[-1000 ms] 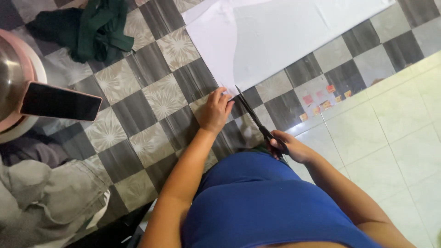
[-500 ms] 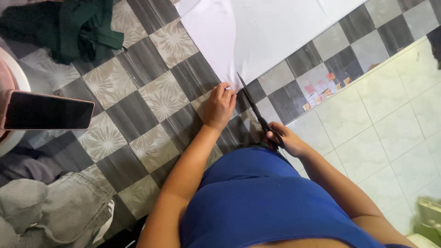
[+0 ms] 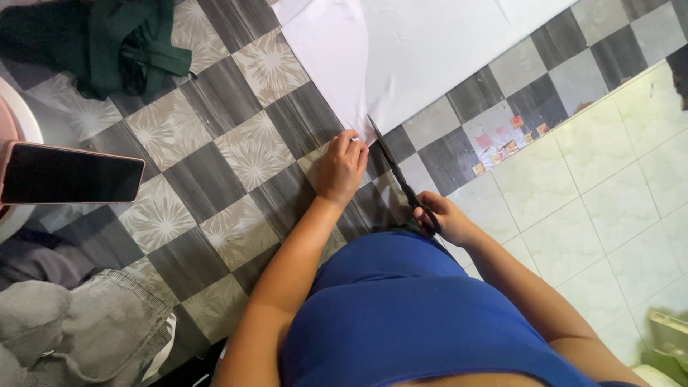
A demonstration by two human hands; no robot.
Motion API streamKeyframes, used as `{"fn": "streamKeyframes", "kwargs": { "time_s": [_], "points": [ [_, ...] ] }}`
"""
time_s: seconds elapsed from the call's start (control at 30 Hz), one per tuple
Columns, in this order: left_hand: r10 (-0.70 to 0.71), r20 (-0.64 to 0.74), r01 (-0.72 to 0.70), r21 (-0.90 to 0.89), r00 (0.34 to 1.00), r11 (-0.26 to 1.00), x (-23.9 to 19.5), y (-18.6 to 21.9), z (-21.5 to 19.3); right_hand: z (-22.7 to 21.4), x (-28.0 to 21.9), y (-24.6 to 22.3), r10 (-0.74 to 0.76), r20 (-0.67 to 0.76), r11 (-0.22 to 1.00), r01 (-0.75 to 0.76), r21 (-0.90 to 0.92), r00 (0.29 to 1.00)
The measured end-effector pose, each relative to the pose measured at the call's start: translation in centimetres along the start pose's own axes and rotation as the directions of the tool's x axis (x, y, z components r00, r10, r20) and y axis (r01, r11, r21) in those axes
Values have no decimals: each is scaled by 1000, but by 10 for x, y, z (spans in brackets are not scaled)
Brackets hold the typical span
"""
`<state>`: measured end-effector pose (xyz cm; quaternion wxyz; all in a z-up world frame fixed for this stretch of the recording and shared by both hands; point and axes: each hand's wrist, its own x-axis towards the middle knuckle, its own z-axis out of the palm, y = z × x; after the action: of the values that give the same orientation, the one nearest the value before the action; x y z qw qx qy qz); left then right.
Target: Cutting white fabric with a green template using large scissors on a checkered table
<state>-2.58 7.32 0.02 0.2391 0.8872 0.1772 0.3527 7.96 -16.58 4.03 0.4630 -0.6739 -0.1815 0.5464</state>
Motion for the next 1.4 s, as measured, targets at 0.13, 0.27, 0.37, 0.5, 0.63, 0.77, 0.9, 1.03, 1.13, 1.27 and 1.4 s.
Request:
{"fn": "streamKeyframes", "kwargs": {
  "time_s": [0.13,0.27,0.37,0.5,0.63,0.77,0.9,1.03,1.13,1.27,1.4],
  "points": [
    [6,2,-6,14,1000,1000,-1,0,0,2,-1,-1,44,1,999,-44,-17,999],
    [8,12,-8,18,1000,1000,0,1,-2,6,0,2,53,11,998,-53,-21,999],
    [17,17,-17,19,1000,1000,0,1,-3,11,-2,-4,71,13,997,-71,-33,997],
    [2,25,-2,11,1000,1000,-1,0,-2,16,-4,-6,82,11,995,-81,-53,997],
    [-26,22,26,-4,999,1000,2,3,-6,9,-4,13,82,35,993,-84,86,996],
    [-49,14,50,-42,999,998,3,3,-7,11,0,-6,32,43,985,-38,166,999],
    [-78,23,79,-63,997,995,3,2,-9,10,-12,-34,50,155,990,-70,122,987],
    [-84,18,85,-97,996,992,5,2,-9,-6,-28,-49,116,222,992,-124,19,968],
    [-90,23,91,-88,996,992,7,4,-14,-2,-33,-60,132,230,987,-149,56,964],
    [-83,18,84,-94,996,992,3,2,-9,2,-14,-39,148,154,979,-167,118,977],
    [-91,34,93,-60,995,994,4,3,-9,20,10,-35,100,98,971,-118,209,990]
  ]
}}
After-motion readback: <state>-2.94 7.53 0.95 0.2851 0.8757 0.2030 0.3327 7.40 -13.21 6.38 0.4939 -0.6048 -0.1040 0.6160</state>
